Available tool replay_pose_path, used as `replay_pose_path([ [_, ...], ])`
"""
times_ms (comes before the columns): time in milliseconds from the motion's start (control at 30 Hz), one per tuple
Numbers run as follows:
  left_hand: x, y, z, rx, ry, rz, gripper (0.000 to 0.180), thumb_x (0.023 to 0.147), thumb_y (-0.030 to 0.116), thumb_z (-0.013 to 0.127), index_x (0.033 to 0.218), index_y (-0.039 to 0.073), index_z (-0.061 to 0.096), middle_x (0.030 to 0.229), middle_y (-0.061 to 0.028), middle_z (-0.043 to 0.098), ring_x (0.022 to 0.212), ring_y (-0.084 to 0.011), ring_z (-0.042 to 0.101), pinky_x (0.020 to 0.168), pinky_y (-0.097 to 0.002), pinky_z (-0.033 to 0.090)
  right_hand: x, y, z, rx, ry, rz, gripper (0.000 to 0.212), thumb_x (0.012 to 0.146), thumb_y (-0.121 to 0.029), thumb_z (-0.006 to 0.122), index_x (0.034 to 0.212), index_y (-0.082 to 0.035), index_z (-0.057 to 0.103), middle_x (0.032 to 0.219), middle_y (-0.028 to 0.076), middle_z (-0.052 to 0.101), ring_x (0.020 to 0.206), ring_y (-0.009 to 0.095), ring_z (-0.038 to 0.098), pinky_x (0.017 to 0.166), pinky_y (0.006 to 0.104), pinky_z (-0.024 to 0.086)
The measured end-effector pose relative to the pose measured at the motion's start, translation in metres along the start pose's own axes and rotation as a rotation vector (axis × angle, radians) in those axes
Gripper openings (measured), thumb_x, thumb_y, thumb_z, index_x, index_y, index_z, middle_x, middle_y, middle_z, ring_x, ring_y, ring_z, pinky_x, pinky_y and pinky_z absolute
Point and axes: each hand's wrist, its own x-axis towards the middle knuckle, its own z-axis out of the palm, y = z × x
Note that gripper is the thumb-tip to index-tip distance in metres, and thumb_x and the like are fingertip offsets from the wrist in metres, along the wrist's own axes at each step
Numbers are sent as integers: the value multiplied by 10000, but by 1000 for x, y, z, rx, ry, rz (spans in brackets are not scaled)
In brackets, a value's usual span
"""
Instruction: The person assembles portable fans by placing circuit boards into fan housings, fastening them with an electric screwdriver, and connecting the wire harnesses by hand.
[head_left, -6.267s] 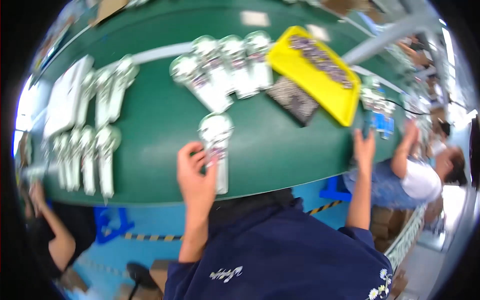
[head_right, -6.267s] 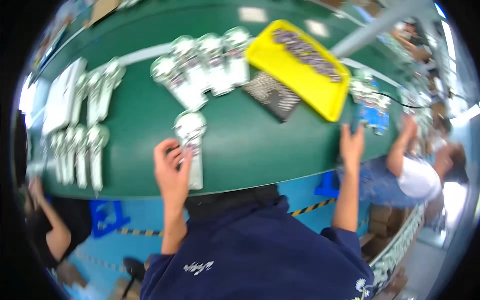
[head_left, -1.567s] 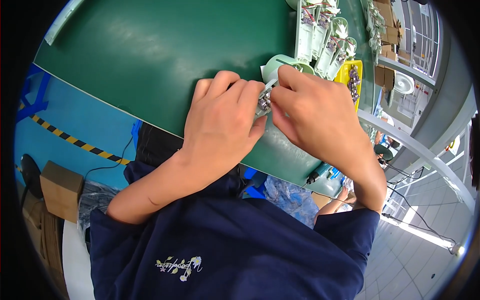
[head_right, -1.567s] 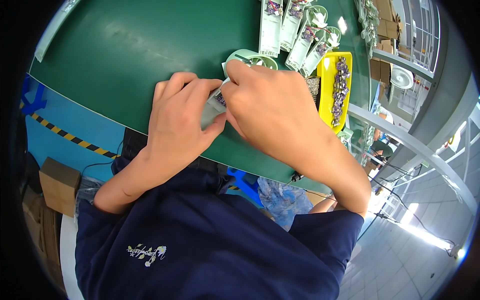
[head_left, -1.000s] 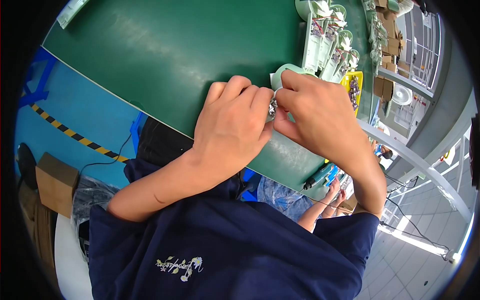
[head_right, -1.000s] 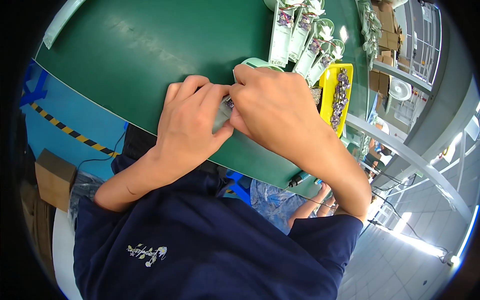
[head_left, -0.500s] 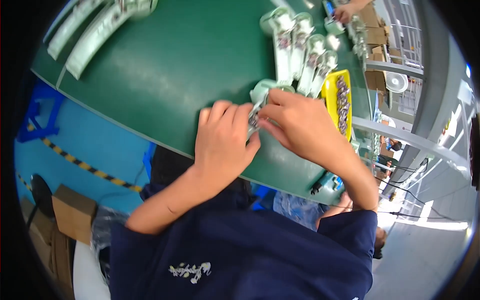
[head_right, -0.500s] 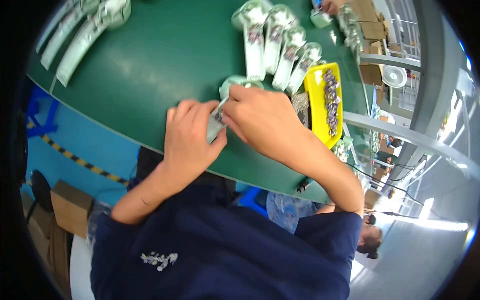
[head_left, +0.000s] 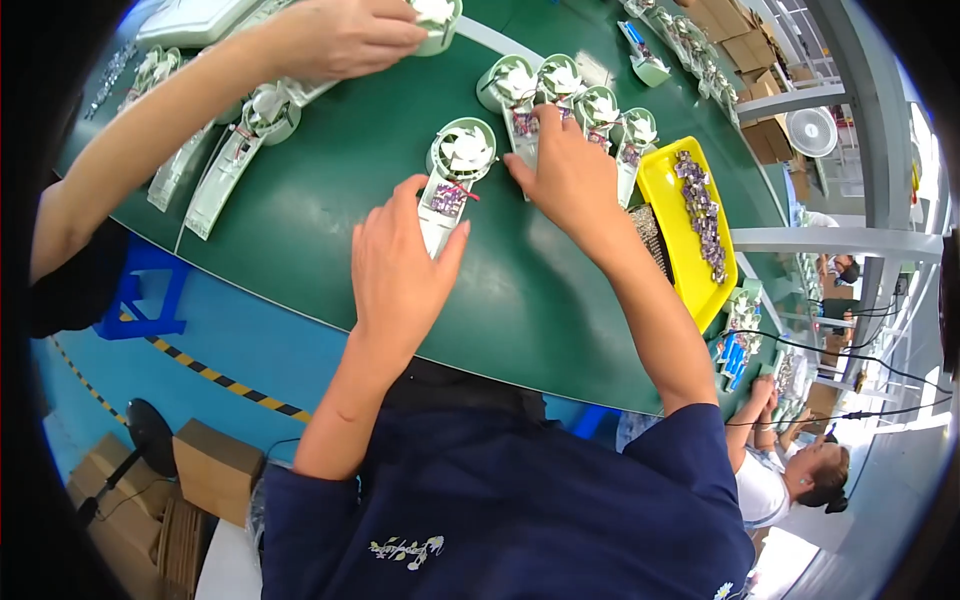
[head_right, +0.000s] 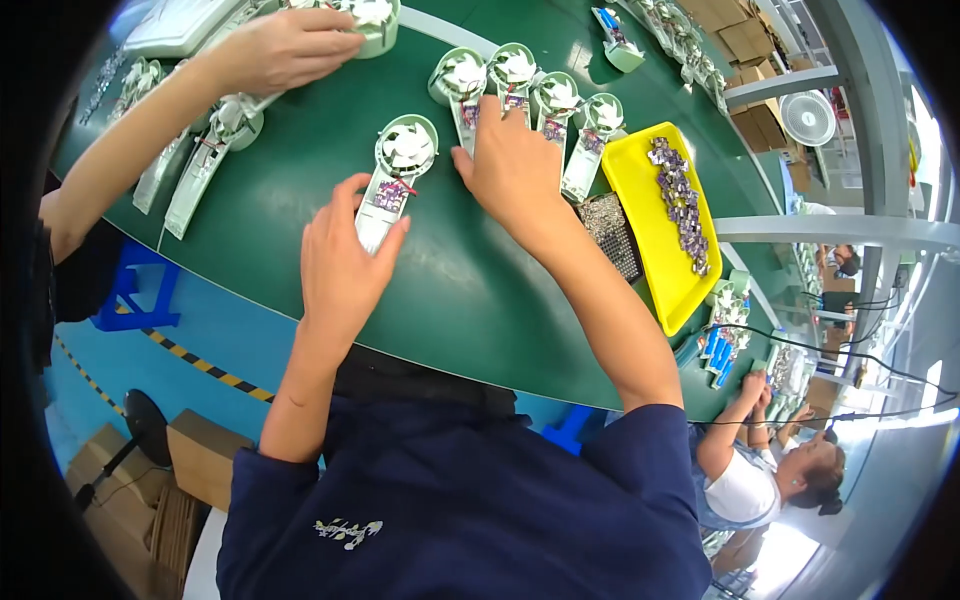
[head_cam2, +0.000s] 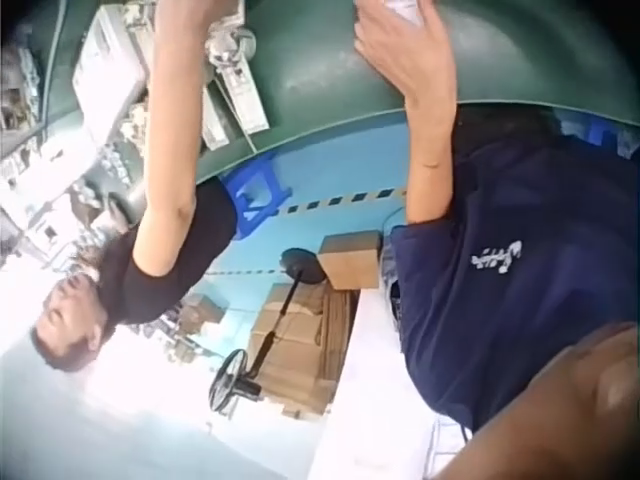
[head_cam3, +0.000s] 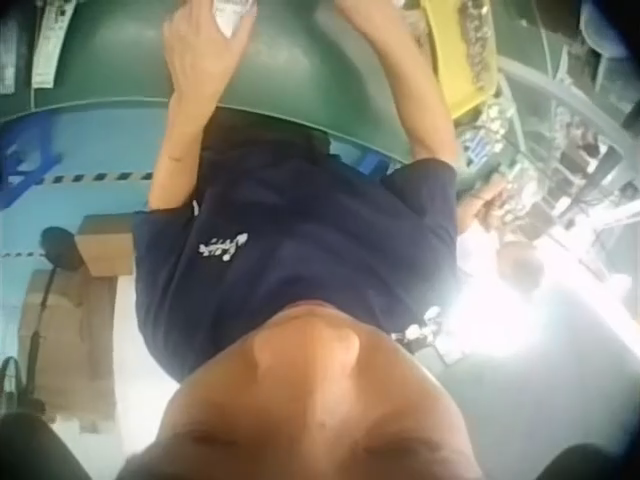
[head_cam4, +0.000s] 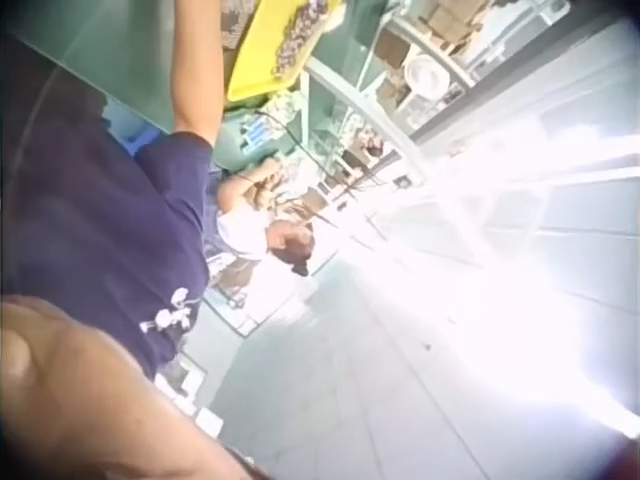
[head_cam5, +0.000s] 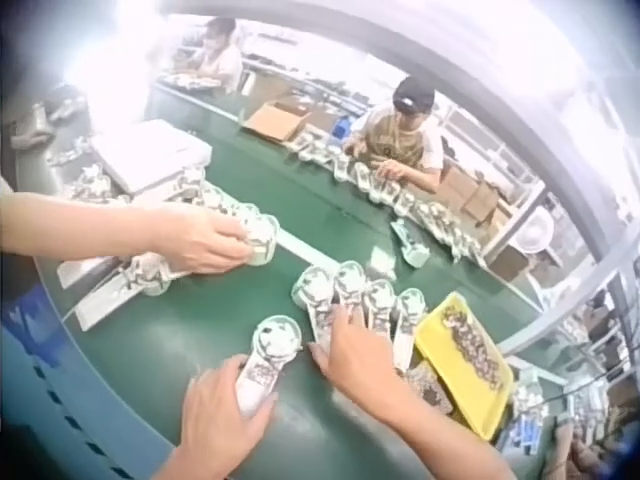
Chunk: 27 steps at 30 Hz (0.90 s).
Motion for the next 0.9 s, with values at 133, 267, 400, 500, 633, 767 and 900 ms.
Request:
replay_pose_path([
  [133, -22, 6, -15, 48, 185, 128, 528, 853, 138, 790, 1315, 1, 574, 1049, -179, 678, 998, -359, 643, 893, -484, 496, -43, -3, -23, 30, -126, 42, 606, 883, -430, 769, 1264, -31, 517, 989, 215, 712, 853, 399, 723, 730, 496, 571],
  [267, -51, 27, -15, -338, 79, 109, 465, 829, -43, 759, 1274, -5, 630, 1113, -141, 653, 857, -256, 656, 730, -335, 539, -107, -12, -35, 148, -246, 178, 628, 880, -409, 792, 1291, -45, 488, 836, 136, 701, 703, 359, 709, 617, 481, 543],
  [400, -61, 43, 11, -420, -212, 79, 489, 899, 13, 729, 1363, 20, 576, 1192, -165, 605, 855, -255, 680, 672, -356, 575, -151, -19, -42, 376, -275, 273, 609, 860, -267, 830, 1329, -73, 493, 837, 83, 713, 651, 315, 695, 562, 418, 519],
  [500, -59, 47, 13, -413, -306, 23, 492, 916, 37, 724, 1378, 27, 556, 1219, -170, 581, 884, -270, 686, 690, -371, 592, -166, 3, -49, 635, -279, 298, 502, 886, -170, 793, 1320, -70, 561, 867, 54, 711, 599, 191, 650, 544, 329, 495],
  [633, -53, 41, 20, -448, -295, 5, 481, 920, 40, 721, 1373, 46, 560, 1231, -171, 566, 913, -278, 690, 694, -381, 597, -129, 31, -35, 900, 2, 8, 307, 874, 34, 743, 1175, -25, 726, 1002, 62, 724, 715, 77, 609, 584, 229, 467],
  [767, -42, 42, 28, -491, -327, 23, 471, 908, -9, 696, 1355, 55, 564, 1219, -167, 578, 881, -281, 697, 700, -379, 583, -108, 32, -6, 1017, -18, -242, 277, 862, 53, 749, 1130, -15, 757, 1004, 76, 729, 790, 102, 641, 609, 230, 478],
  [900, -39, 40, 34, -542, -329, -73, 453, 899, -42, 674, 1330, 48, 567, 1202, -163, 594, 861, -289, 703, 709, -382, 584, -105, 34, -3, 1121, 1, -154, 174, 876, 58, 742, 1037, -2, 762, 1015, 87, 736, 789, 98, 638, 621, 218, 460],
])
